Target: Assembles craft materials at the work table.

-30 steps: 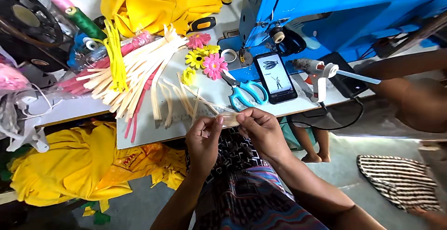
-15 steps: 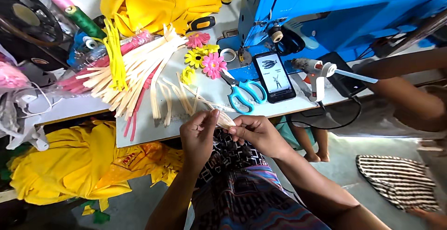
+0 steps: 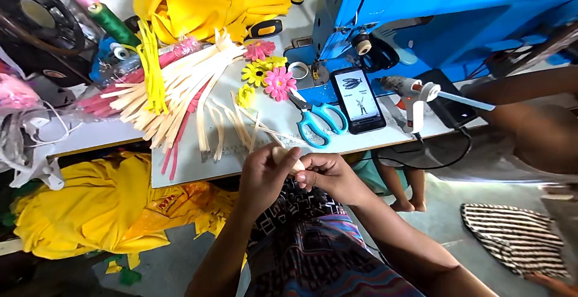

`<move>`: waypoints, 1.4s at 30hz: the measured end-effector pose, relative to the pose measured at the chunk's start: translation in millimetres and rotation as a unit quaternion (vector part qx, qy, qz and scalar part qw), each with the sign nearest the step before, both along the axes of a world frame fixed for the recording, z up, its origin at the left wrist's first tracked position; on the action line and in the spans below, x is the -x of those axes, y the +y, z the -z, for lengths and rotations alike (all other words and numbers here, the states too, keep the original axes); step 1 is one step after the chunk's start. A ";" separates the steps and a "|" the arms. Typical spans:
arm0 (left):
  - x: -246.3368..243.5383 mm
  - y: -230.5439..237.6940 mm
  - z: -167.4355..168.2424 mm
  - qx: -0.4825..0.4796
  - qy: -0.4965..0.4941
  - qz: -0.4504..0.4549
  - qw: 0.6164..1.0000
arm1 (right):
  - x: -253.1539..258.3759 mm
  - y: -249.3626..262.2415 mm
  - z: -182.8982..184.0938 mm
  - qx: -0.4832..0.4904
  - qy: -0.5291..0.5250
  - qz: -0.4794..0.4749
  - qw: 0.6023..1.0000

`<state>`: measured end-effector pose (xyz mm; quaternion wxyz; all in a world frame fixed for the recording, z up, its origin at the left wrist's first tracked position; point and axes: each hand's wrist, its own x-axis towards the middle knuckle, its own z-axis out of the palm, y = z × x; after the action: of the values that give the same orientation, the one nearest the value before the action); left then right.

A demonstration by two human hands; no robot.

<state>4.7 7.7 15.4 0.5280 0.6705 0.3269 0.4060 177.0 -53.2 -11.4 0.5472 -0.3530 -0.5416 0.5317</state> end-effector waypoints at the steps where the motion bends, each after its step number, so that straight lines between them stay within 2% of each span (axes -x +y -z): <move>1: -0.4 -0.2 -0.1 -0.001 0.000 -0.002 1.000 | -0.8 -0.5 0.6 -0.005 -0.001 -0.019 1.000; 5: 0.3 -0.8 -1.0 -0.003 -0.023 0.002 1.000 | -6.3 -1.6 2.4 -0.018 0.003 -0.070 0.997; 10: 1.4 3.1 2.9 0.021 -0.042 0.027 0.999 | -6.1 -1.1 3.0 -0.025 0.015 -0.058 0.998; 15: 2.0 0.4 -2.3 0.127 -0.063 0.068 0.988 | -3.4 -4.7 -0.6 -0.082 -0.006 -0.026 0.996; 21: -0.7 -4.2 -3.1 0.226 -0.137 0.135 0.955 | -7.8 -0.2 -4.9 -0.191 -0.063 -0.005 0.980; 24: -1.9 -7.0 -4.2 0.264 -0.150 0.154 0.940 | -9.6 1.5 -7.2 -0.212 -0.072 -0.013 0.975; 29: -2.7 -2.5 -1.8 0.207 -0.118 0.098 0.966 | -6.7 3.1 -4.1 -0.153 -0.036 -0.061 0.986; 35: 0.7 3.6 -6.5 0.149 -0.096 0.146 0.973 | -4.0 0.8 -2.8 -0.110 0.028 -0.100 0.989; 39: -0.1 5.9 -7.4 0.167 -0.093 0.177 0.965 | -3.6 -0.3 -0.8 -0.097 0.040 -0.116 0.988; 42: -0.6 7.8 -8.0 0.196 -0.095 0.210 0.953 | -4.4 -0.8 -0.2 -0.116 0.005 -0.105 0.988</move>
<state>5.3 15.5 23.4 0.7510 0.5659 0.2000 0.2752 181.4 -54.0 -11.1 0.5288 -0.2255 -0.6306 0.5214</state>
